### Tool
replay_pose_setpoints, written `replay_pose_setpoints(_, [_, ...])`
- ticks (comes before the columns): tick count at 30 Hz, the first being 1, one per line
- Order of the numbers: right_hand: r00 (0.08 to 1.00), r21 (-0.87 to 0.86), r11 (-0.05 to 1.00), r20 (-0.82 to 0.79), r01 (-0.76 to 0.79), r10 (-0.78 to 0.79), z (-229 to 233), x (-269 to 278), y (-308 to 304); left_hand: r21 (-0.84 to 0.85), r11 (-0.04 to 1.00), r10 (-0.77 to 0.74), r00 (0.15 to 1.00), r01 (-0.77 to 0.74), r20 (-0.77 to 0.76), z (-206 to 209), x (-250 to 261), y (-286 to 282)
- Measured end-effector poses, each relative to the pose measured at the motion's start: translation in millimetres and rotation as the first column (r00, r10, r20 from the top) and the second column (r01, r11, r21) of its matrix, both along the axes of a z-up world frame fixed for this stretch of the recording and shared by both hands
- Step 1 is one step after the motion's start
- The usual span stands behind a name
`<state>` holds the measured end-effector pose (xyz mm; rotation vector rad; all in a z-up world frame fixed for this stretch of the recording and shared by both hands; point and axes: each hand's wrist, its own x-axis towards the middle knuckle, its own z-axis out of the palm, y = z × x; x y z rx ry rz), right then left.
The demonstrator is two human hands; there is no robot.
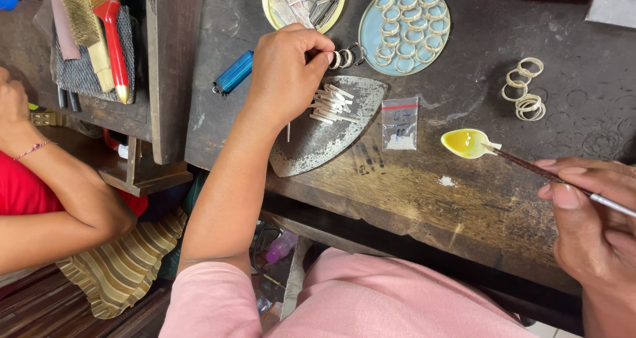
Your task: Applying resin and small decorative particles to a jewelry piece using a fine tool.
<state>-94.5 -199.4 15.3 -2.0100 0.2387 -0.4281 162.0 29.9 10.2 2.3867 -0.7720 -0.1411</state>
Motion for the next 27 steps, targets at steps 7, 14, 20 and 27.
replay_pose_setpoints(7, [1.0,0.018,1.0,0.012,0.006,-0.006,-7.3,-2.2,-2.0,-0.012,1.0,0.002,1.0,-0.002,-0.018,1.9,-1.0,0.2])
replay_pose_setpoints(14, [1.0,0.023,1.0,-0.005,0.002,-0.002,-6.2,-1.9,-2.3,0.019,1.0,0.001,1.0,-0.001,0.001,2.2,-0.7,0.2])
replay_pose_setpoints(20, [1.0,0.036,0.999,-0.015,0.012,-0.012,-4.5,-2.7,-0.3,0.032,0.999,0.01,1.0,-0.01,-0.004,1.5,-0.1,-0.1])
replay_pose_setpoints(27, [0.998,0.06,0.997,-0.051,0.039,-0.036,0.0,-3.2,2.8,-0.001,1.0,0.002,1.0,-0.002,0.0,0.1,-1.1,0.6])
